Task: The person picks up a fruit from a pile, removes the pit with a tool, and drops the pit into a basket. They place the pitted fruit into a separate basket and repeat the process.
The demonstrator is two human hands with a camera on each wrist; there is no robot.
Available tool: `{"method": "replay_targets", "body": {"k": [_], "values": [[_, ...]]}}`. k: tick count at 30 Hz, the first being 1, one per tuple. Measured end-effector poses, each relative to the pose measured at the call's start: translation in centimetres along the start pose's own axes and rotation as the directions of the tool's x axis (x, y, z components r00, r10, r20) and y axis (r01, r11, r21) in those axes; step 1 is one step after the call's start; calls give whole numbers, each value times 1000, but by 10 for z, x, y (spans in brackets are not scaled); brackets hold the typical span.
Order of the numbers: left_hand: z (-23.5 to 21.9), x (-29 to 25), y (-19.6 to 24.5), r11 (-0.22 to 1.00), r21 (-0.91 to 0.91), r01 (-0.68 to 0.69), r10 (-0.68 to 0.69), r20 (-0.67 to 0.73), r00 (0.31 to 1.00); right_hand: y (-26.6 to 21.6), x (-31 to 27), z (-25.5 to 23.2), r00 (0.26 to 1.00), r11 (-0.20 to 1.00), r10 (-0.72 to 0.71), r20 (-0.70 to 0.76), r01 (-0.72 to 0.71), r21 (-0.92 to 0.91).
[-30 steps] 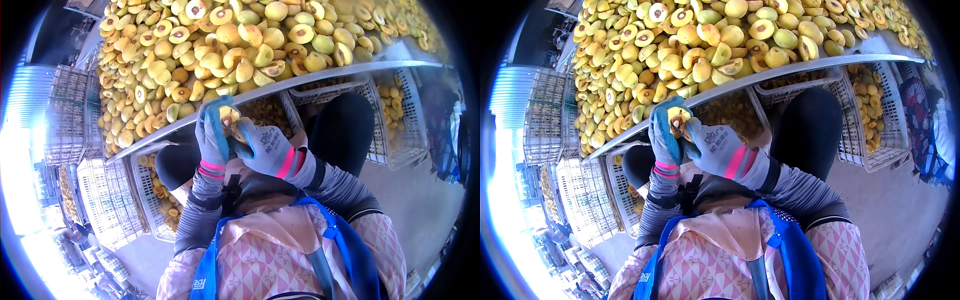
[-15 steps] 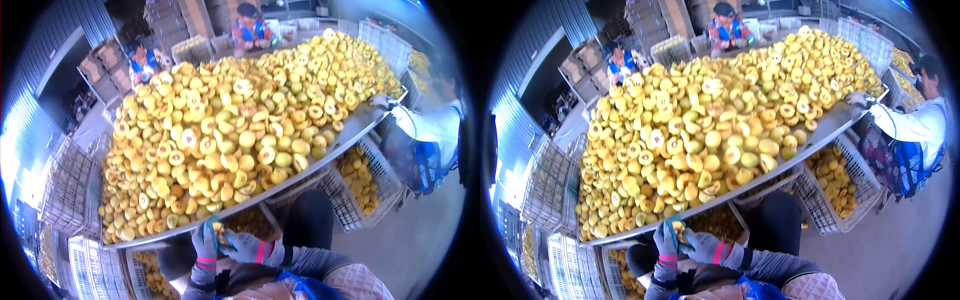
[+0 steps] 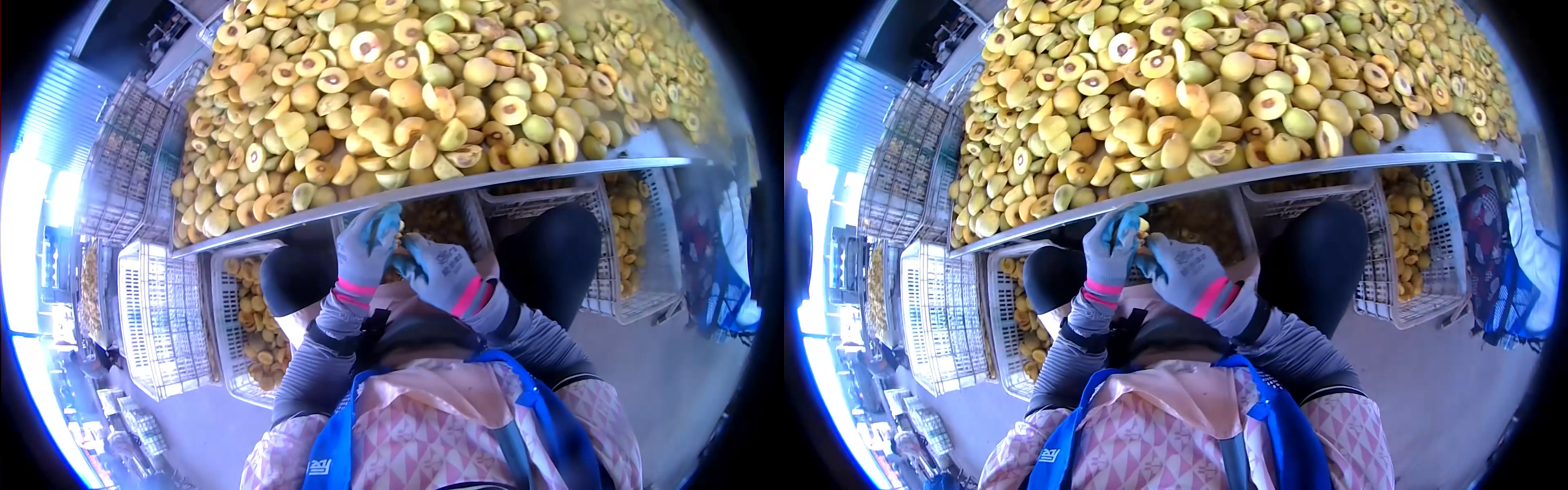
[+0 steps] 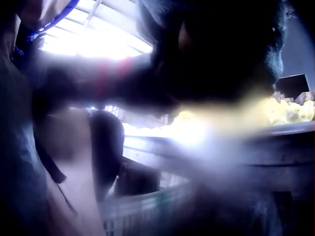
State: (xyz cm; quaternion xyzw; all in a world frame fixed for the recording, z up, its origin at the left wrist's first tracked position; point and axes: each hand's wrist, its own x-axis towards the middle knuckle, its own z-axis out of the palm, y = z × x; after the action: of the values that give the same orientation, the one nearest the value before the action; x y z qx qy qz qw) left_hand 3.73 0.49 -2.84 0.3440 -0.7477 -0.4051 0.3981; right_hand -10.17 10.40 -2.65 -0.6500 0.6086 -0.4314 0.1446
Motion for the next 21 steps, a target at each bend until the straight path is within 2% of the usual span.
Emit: {"method": "replay_targets", "body": {"k": [1, 2, 3, 4, 6, 8, 9, 10, 11, 12, 14, 15, 16, 17, 18, 19, 20, 21], "values": [[-3, 4, 23, 987, -118, 110, -98, 103, 990, 2, 2, -3, 1000, 999, -9, 29, 8, 32], [-7, 6, 22, 987, -111, 120, -109, 99, 989, 3, 4, -6, 998, 998, -18, 62, 14, 63], [-10, 11, 21, 999, -38, 33, -25, 178, 984, 2, 7, -10, 997, 990, -13, 82, 2, 143], [-13, 15, 19, 998, 26, -65, 55, 265, 963, 8, 8, -7, 996, 989, -13, 86, 0, 149], [-14, 16, 14, 997, 36, -70, 55, 307, 950, 21, 8, 2, 993, 911, 13, 118, -61, 408], [-4, 13, 13, 966, -253, 58, 2, 233, 972, 17, 13, -9, 991, 895, 29, 134, -86, 437], [2, 10, 14, 926, -324, 196, -138, 193, 972, 14, 14, -13, 985, 867, 62, 162, -134, 480], [4, 6, 8, 863, -357, 358, -326, 150, 934, 14, 12, -13, 977, 832, 99, 191, -186, 522], [1, 11, 11, 771, -453, 446, -456, 96, 885, 20, 10, -12, 896, 577, 187, 402, -431, 693], [-6, 19, 14, 667, -549, 504, -577, 47, 815, 21, 5, -16, 890, 571, 198, 412, -446, 689], [-19, 18, -19, 909, -310, 278, -366, -276, 889, 13, 14, -27, 963, 832, 128, 235, -234, 503], [-40, 8, -21, 898, -273, 345, -412, -251, 876, 14, 12, -25, 985, 956, 85, 152, -123, 267], [-58, 8, -9, 858, -334, 390, -490, -306, 816, 17, 9, -22, 985, 952, 79, 152, -120, 282], [-79, 3, 5, 908, -201, 368, -416, -327, 848, 20, 4, -19, 980, 989, 89, 181, -108, 100], [-97, 7, 35, 842, -298, 450, -536, -359, 764, 23, -1, -16, 973, 992, 105, 205, -89, -87], [-129, -1, 32, 906, -214, 366, -419, -331, 845, 25, -3, -15, 966, 992, 92, 240, -68, -105], [-167, -5, 24, 923, 355, 148, -77, -205, 976, 22, -2, -15, 967, 994, 85, 239, -64, -94], [-206, -18, -13, 955, 267, 131, -81, -193, 978, 18, 0, -19, 944, 988, 113, 311, -74, -136]]}}
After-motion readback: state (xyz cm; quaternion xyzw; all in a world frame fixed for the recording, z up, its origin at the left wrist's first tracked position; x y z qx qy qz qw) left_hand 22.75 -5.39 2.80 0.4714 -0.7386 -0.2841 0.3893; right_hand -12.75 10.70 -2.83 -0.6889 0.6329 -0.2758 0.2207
